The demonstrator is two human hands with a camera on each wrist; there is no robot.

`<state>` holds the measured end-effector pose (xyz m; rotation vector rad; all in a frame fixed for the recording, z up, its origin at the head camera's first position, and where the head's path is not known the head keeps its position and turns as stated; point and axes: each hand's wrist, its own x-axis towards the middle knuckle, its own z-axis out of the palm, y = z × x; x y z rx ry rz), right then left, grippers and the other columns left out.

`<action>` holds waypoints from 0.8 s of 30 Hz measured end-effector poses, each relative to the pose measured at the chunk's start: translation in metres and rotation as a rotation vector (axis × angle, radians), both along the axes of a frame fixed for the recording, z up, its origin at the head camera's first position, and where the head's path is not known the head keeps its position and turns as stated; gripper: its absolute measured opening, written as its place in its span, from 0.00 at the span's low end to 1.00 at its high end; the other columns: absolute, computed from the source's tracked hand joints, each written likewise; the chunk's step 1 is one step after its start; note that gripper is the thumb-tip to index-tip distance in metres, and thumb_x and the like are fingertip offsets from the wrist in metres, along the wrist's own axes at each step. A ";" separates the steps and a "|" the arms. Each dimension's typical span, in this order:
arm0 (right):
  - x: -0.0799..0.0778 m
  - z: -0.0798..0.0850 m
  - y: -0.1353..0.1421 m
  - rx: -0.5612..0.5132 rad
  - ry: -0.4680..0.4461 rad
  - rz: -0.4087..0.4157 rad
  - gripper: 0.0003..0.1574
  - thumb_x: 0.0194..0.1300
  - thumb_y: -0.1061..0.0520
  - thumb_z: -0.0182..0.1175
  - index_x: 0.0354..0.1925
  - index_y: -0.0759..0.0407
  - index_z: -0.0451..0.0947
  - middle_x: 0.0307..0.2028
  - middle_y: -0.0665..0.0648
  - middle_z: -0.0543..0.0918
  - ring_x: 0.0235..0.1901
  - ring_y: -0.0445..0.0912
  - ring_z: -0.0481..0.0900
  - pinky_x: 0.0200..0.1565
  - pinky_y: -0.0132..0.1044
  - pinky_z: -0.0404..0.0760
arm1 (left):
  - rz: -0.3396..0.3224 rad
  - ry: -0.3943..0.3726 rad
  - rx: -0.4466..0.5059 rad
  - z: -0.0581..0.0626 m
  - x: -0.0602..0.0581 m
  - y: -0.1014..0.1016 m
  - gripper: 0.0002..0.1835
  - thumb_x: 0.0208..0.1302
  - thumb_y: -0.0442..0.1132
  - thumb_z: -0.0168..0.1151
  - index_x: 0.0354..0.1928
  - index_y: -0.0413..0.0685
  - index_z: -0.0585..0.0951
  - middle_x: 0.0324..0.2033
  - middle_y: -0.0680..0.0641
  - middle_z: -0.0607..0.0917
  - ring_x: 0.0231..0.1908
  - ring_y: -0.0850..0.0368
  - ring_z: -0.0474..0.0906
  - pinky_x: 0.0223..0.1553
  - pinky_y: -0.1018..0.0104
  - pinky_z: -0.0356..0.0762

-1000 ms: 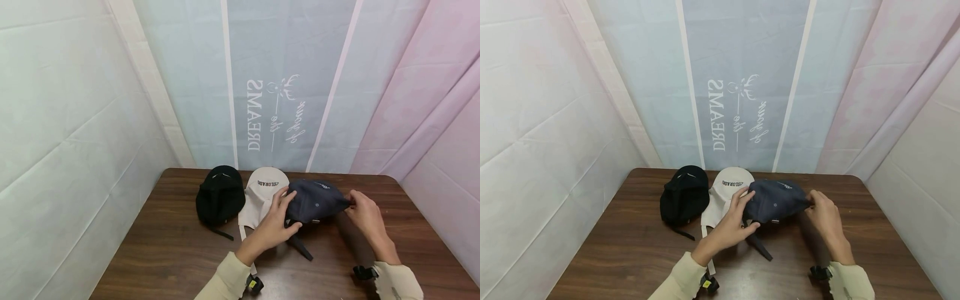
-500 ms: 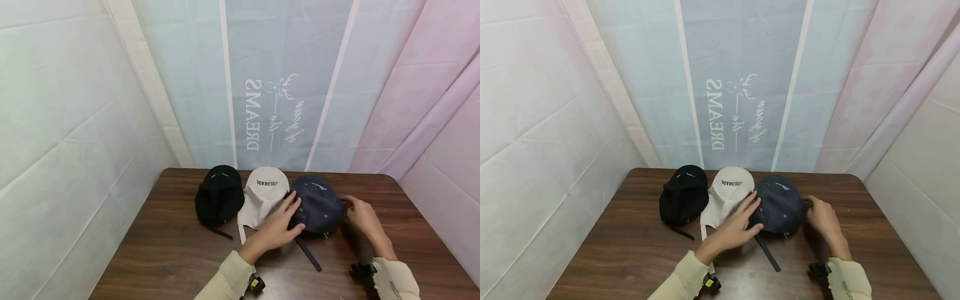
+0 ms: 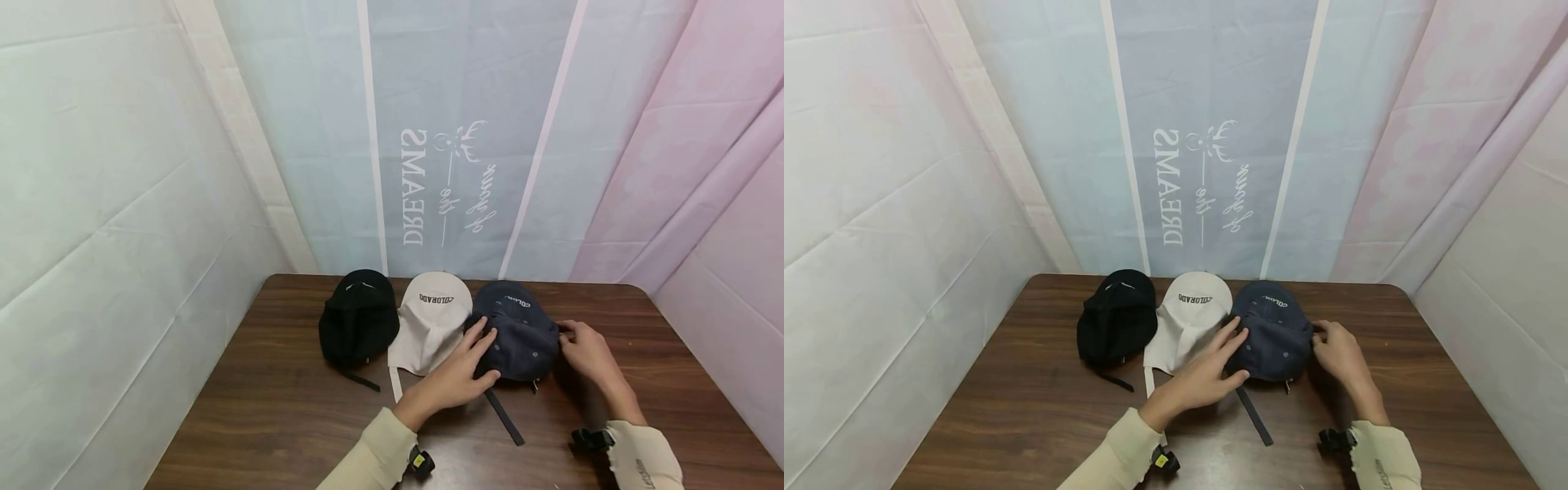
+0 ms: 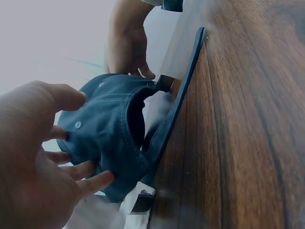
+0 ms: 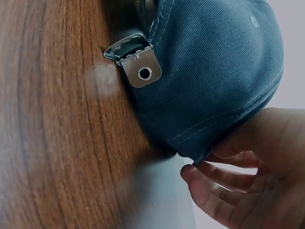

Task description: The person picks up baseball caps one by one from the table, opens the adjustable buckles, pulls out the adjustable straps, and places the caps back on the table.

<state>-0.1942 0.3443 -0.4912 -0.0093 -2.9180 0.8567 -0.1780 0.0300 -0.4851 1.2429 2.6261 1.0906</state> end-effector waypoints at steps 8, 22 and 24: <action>0.001 0.000 0.002 0.006 0.009 -0.014 0.27 0.75 0.64 0.52 0.66 0.77 0.73 0.60 0.83 0.77 0.56 0.75 0.79 0.52 0.67 0.79 | 0.002 -0.002 -0.019 0.000 -0.002 -0.006 0.35 0.82 0.46 0.56 0.85 0.55 0.58 0.84 0.46 0.57 0.82 0.51 0.59 0.75 0.60 0.70; 0.011 0.006 0.007 0.001 0.194 -0.008 0.15 0.78 0.62 0.58 0.54 0.68 0.86 0.49 0.73 0.87 0.46 0.66 0.87 0.39 0.52 0.84 | -0.018 0.014 0.114 0.020 -0.017 -0.056 0.21 0.80 0.33 0.57 0.70 0.42 0.78 0.50 0.48 0.89 0.45 0.66 0.86 0.49 0.77 0.82; 0.013 0.008 0.009 0.001 0.225 -0.002 0.14 0.78 0.61 0.59 0.53 0.66 0.87 0.48 0.71 0.88 0.44 0.65 0.87 0.37 0.46 0.82 | 0.022 0.051 0.123 0.023 -0.019 -0.069 0.19 0.79 0.33 0.59 0.67 0.43 0.81 0.45 0.49 0.90 0.41 0.66 0.86 0.45 0.76 0.83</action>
